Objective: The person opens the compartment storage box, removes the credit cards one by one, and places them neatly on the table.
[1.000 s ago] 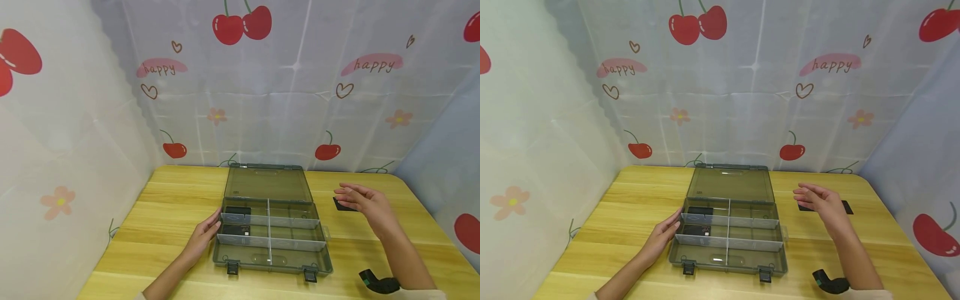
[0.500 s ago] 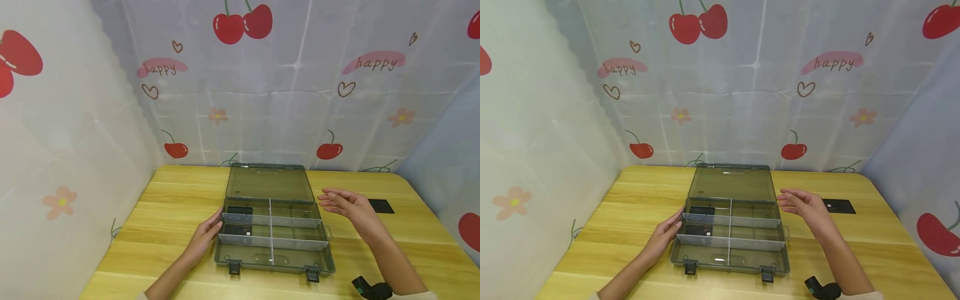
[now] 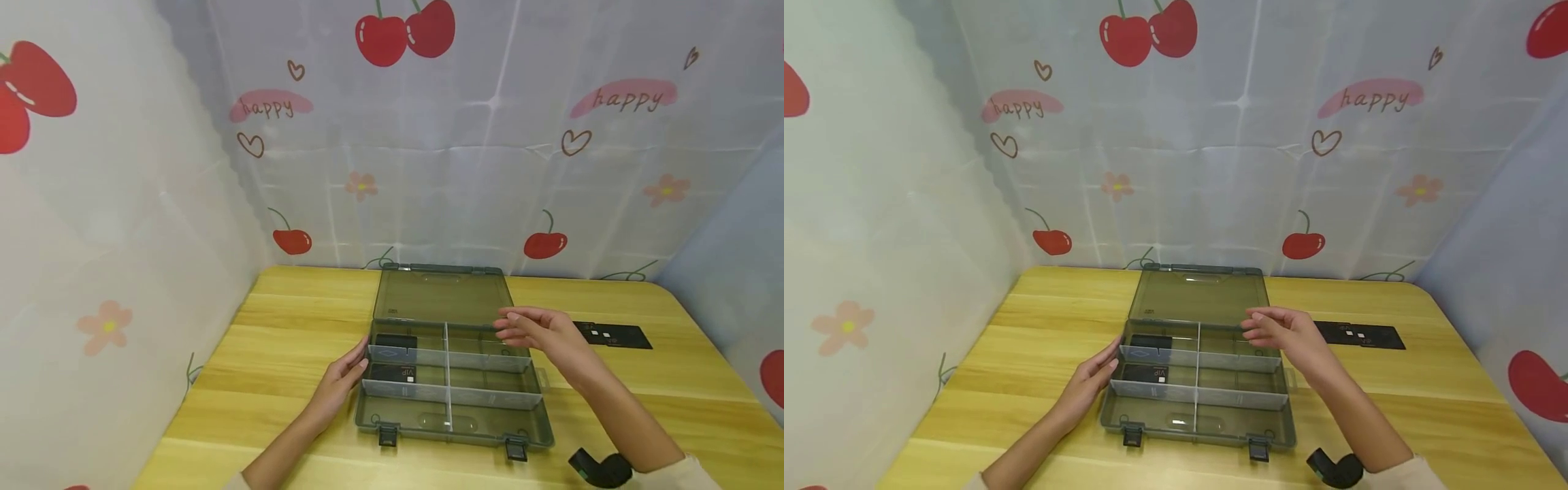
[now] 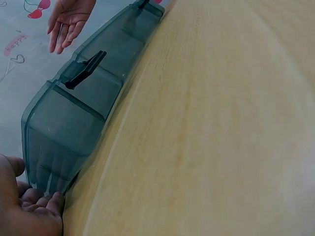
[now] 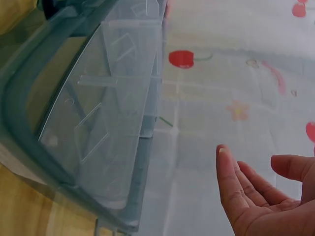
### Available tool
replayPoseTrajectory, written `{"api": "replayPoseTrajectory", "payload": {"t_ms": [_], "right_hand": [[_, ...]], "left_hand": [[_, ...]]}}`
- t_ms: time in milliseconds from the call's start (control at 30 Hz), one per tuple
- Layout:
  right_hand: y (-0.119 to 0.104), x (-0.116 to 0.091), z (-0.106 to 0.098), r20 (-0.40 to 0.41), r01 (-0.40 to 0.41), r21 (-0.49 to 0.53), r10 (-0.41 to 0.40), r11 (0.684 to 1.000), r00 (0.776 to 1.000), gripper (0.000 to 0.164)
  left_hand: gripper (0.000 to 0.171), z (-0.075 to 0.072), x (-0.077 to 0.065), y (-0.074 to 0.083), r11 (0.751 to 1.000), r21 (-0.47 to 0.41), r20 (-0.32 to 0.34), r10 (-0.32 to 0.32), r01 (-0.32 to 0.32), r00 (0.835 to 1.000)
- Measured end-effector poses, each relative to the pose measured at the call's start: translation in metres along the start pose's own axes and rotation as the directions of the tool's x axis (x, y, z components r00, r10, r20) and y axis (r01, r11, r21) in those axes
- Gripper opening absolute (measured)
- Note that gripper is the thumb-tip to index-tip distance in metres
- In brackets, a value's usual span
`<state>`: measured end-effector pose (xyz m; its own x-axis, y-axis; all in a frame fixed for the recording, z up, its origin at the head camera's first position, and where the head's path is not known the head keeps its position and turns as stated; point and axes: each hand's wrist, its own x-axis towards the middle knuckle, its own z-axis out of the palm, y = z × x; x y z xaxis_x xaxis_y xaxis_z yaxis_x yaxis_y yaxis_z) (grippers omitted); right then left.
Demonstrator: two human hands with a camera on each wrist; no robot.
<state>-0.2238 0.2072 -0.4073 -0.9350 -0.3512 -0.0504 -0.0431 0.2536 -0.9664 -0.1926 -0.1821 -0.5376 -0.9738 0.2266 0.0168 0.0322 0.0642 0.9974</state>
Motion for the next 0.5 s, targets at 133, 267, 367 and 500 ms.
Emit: {"api": "replayPoseTrajectory", "payload": {"t_ms": [133, 267, 367, 500], "right_hand": [[-0.012, 0.004, 0.007, 0.058, -0.019, 0.021, 0.018, 1.000, 0.998, 0.054], [-0.024, 0.009, 0.015, 0.116, -0.068, 0.064, 0.060, 0.996, 0.991, 0.051], [-0.031, 0.015, 0.022, 0.144, -0.100, 0.082, 0.088, 0.992, 0.986, 0.049], [-0.036, 0.026, 0.032, 0.174, -0.121, 0.082, 0.106, 0.989, 0.979, 0.047]], "left_hand": [[0.054, 0.000, 0.001, 0.000, 1.000, 0.019, 0.015, 0.021, -0.021, 1.000], [0.055, 0.000, 0.002, 0.000, 0.999, 0.027, 0.026, 0.025, -0.025, 0.999], [0.055, 0.000, 0.002, 0.000, 0.999, 0.023, 0.028, 0.023, -0.023, 0.999], [0.054, 0.000, 0.001, -0.001, 1.000, 0.009, 0.014, 0.019, -0.019, 1.000]]}}
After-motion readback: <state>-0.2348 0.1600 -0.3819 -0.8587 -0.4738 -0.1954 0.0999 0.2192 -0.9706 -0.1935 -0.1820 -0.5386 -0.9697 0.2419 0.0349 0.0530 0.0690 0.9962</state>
